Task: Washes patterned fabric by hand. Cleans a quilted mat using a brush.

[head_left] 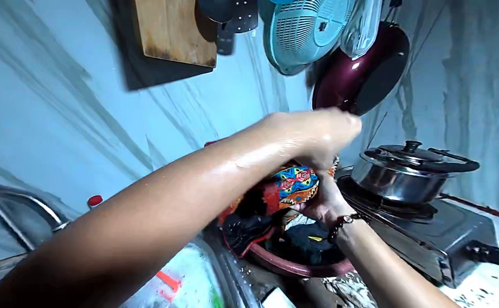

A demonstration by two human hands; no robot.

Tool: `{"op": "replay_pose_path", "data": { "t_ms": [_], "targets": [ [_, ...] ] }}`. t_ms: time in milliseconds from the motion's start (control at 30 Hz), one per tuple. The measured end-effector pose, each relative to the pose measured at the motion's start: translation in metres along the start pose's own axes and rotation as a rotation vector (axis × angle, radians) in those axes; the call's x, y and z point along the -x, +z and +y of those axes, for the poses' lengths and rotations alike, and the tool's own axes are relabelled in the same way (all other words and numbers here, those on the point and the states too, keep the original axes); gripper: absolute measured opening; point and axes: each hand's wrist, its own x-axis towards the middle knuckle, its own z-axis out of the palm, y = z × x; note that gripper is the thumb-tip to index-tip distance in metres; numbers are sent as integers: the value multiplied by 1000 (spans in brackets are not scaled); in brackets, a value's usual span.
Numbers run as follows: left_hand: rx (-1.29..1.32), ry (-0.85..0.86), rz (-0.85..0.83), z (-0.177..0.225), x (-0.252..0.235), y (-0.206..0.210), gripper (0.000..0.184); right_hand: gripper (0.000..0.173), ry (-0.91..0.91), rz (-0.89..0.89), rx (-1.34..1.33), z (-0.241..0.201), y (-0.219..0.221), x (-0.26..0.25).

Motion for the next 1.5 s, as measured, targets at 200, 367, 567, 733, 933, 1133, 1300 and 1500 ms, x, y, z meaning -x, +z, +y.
{"op": "replay_pose_path", "data": {
  "t_ms": [200, 367, 567, 733, 933, 1133, 1300, 1500],
  "targets": [
    [691, -707, 78, -85, 20, 210, 89, 69, -74, 141, 291, 47, -62, -77],
    [915, -922, 138, -42, 15, 243, 85, 61, -192, 372, 170, 43, -25, -51],
    [1006, -868, 196, -14, 9, 251, 77, 58, -630, 403, 579, 97, -15, -39],
    [1249, -686, 216, -26, 60, 227, 64, 83, -492, 317, 779, 83, 13, 15],
    [972, -946, 109, -48, 238, 304, 41, 55, -682, -572, 996, 171, 73, 67],
    [748, -1481, -537, 8, 350, 392, 135, 95, -57, -668, 1460, 313, 102, 36],
    [764, -1423, -604, 17, 329, 401, 87, 73, -677, -699, 1715, 411, 97, 71],
    [998, -1452, -544, 19, 332, 393, 89, 48, -408, -849, 1998, 372, 94, 39]
  ]
}}
